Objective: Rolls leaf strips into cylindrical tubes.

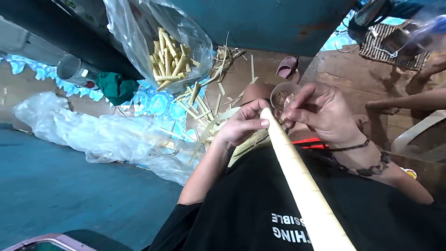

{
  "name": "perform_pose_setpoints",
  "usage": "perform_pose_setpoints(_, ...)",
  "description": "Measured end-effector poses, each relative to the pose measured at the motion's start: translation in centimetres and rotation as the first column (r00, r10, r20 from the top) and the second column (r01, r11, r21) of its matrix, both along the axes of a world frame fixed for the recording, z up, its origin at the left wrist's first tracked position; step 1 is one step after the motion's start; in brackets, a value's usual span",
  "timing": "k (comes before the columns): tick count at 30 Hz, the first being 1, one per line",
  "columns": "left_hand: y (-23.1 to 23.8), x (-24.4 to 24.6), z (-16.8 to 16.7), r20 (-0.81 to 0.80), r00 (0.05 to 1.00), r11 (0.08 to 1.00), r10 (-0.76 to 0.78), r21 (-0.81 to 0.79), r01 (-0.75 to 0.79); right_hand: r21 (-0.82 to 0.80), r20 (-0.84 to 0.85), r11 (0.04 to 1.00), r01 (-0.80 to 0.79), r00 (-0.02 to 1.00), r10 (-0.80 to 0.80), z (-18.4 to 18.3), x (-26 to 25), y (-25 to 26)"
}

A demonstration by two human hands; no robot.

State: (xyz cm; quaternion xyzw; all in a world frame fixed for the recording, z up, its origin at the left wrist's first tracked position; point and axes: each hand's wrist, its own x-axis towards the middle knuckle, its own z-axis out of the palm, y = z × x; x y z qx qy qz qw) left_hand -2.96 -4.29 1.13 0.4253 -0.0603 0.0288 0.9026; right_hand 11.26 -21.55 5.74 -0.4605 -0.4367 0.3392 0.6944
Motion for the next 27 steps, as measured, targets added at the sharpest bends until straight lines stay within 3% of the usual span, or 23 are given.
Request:
perform_pose_setpoints(6,0.1,-0.2,0.4,0.013,1.000,0.999,-0.024,0.047,0.023,0.009,0.302,0.987,0.163,0.940,-0.158,-0.6,-0.5,0.4)
perform_pose_setpoints(11,0.2,-0.2,0.8,0.026,0.998,0.996,-0.055,0.079,0.052,-0.012,0.363,0.994,0.107,0.927,-0.095,-0.2,-0.4,0.2)
perform_pose_setpoints(21,-0.6,-0.3,1.7,-0.054,0.998,0.973,-0.018,0.229,0.030,-0.056,0.498,0.976,0.208,0.853,-0.153,0.6,-0.9,0.6)
perform_pose_setpoints(25,-0.1,-0.1,1.0,-0.080,0.990,0.948,0.116,0.306,-0.086,-0.105,0.392,0.981,0.164,0.913,-0.111,-0.6,0.2,0.6)
perform_pose_setpoints(27,1.3,-0.2,0.7,-0.099,0.964,0.887,0.248,0.423,-0.185,-0.219,0.472,0.961,0.166,0.881,-0.045,-2.4,1.4,0.0)
